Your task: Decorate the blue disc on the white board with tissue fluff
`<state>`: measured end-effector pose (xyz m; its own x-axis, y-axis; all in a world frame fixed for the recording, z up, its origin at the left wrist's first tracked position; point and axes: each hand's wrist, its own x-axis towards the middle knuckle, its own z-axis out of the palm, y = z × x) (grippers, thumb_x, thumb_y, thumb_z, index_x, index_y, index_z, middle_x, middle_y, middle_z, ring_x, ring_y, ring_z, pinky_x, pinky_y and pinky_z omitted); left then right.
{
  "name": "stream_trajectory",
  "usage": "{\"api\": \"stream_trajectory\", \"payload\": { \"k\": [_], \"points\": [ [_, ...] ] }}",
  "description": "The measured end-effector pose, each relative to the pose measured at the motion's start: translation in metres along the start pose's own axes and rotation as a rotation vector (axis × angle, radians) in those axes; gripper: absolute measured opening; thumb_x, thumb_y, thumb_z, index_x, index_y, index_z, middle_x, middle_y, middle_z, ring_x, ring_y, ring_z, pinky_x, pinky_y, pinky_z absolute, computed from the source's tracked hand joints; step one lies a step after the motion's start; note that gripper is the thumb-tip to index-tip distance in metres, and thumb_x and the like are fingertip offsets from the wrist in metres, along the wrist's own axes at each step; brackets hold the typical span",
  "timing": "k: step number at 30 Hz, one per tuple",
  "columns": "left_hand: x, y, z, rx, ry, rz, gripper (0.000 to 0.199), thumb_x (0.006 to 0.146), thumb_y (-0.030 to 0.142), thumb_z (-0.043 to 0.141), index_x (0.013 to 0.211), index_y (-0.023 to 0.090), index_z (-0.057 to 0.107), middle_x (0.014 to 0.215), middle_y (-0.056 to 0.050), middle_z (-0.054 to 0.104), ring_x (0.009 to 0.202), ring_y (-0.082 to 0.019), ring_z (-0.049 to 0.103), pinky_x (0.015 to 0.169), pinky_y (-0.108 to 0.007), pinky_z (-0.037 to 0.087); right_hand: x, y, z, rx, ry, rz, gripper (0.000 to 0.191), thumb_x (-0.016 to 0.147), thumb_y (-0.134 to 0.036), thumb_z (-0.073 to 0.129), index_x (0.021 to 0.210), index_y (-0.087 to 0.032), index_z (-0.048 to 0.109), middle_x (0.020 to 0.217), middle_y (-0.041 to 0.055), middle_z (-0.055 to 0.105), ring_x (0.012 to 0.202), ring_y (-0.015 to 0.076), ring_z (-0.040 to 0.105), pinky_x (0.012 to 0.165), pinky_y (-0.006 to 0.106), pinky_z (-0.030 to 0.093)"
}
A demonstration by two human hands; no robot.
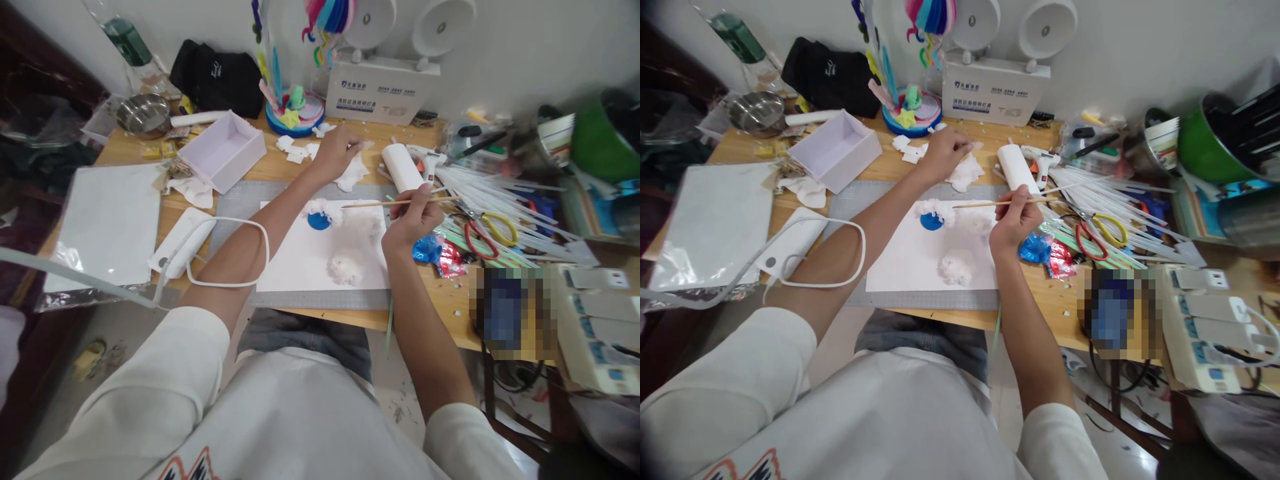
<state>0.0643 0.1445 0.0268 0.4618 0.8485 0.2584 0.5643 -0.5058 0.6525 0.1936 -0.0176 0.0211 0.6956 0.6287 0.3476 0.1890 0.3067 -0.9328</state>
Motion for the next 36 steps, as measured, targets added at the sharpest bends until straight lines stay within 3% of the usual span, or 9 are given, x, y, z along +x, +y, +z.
{"api": "stream_trajectory", "payload": {
  "k": [4, 7, 11, 15, 22, 29, 32, 36],
  "points": [
    [-0.009, 0.001, -0.019, -0.057, 0.132, -0.101, 0.022, 0.101, 0.020, 0.060, 0.085, 0.025, 0.074, 0.094, 0.003, 0.078, 0.091, -0.017, 0.056, 0.094, -0.039, 0.045, -0.014, -0.006, 0.003, 0.008, -0.144, -0.048, 0.066, 0.096, -0.074, 0.050, 0.061, -0.020, 0.064, 0.045, -0.0045, 0.050, 0.040, 0.0074, 0.045, 0.043, 0.024, 0.033],
    [-0.023, -0.005, -0.033, -0.156, 0.172, -0.171, 0.017, 0.100, 0.024, 0.062, 0.094, 0.028, 0.077, 0.094, 0.006, 0.079, 0.095, -0.018, 0.059, 0.093, -0.038, 0.046, -0.023, -0.006, 0.003, -0.039, -0.241, -0.094, 0.065, 0.096, -0.073, 0.051, 0.063, -0.019, 0.066, 0.046, -0.0042, 0.052, 0.041, 0.0073, 0.048, 0.045, 0.024, 0.035],
    [-0.043, -0.013, -0.043, -0.238, 0.206, -0.229, 0.013, 0.097, 0.025, 0.067, 0.102, 0.026, 0.079, 0.096, 0.006, 0.080, 0.088, -0.016, 0.061, 0.086, -0.034, 0.048, -0.028, -0.003, 0.003, -0.055, -0.269, -0.105, 0.064, 0.097, -0.071, 0.051, 0.065, -0.019, 0.067, 0.047, -0.0041, 0.053, 0.042, 0.0073, 0.049, 0.046, 0.024, 0.036],
    [-0.048, -0.019, -0.036, -0.260, 0.163, -0.256, 0.008, 0.094, 0.019, 0.070, 0.091, 0.022, 0.078, 0.085, 0.002, 0.078, 0.082, -0.016, 0.064, 0.080, -0.033, 0.049, -0.027, -0.002, 0.004, -0.038, -0.238, -0.101, 0.063, 0.097, -0.071, 0.053, 0.065, -0.018, 0.068, 0.047, -0.0038, 0.053, 0.042, 0.0072, 0.049, 0.045, 0.024, 0.035],
    [-0.032, -0.043, -0.008, -0.336, 0.098, -0.316, 0.010, 0.092, 0.016, 0.071, 0.083, 0.016, 0.076, 0.075, -0.004, 0.072, 0.076, -0.017, 0.066, 0.075, -0.033, 0.050, -0.028, -0.001, 0.004, -0.012, -0.249, -0.120, 0.060, 0.098, -0.067, 0.055, 0.065, -0.018, 0.068, 0.047, -0.0037, 0.054, 0.042, 0.0072, 0.049, 0.046, 0.024, 0.036],
    [-0.033, -0.049, -0.005, -0.349, 0.088, -0.401, 0.012, 0.097, 0.022, 0.066, 0.094, 0.015, 0.076, 0.082, -0.003, 0.074, 0.088, -0.018, 0.066, 0.080, -0.033, 0.050, -0.027, -0.004, 0.004, -0.022, -0.210, -0.135, 0.062, 0.098, -0.069, 0.053, 0.063, -0.018, 0.067, 0.047, -0.0035, 0.052, 0.041, 0.0074, 0.048, 0.045, 0.024, 0.035],
    [-0.035, -0.042, -0.009, -0.348, 0.175, -0.426, 0.012, 0.098, 0.023, 0.065, 0.095, 0.018, 0.075, 0.089, -0.003, 0.076, 0.093, -0.019, 0.066, 0.084, -0.033, 0.051, -0.028, -0.002, 0.004, -0.026, -0.245, -0.119, 0.060, 0.099, -0.067, 0.053, 0.066, -0.019, 0.068, 0.048, -0.0035, 0.054, 0.042, 0.0076, 0.049, 0.046, 0.024, 0.036],
    [-0.042, -0.030, -0.024, -0.267, 0.436, -0.257, 0.013, 0.100, 0.018, 0.064, 0.096, 0.022, 0.076, 0.105, -0.003, 0.078, 0.098, -0.016, 0.065, 0.093, -0.033, 0.051, -0.029, 0.000, 0.005, -0.036, -0.262, -0.121, 0.060, 0.099, -0.066, 0.052, 0.067, -0.019, 0.068, 0.050, -0.0028, 0.057, 0.044, 0.0076, 0.051, 0.047, 0.024, 0.038]
  ]
}}
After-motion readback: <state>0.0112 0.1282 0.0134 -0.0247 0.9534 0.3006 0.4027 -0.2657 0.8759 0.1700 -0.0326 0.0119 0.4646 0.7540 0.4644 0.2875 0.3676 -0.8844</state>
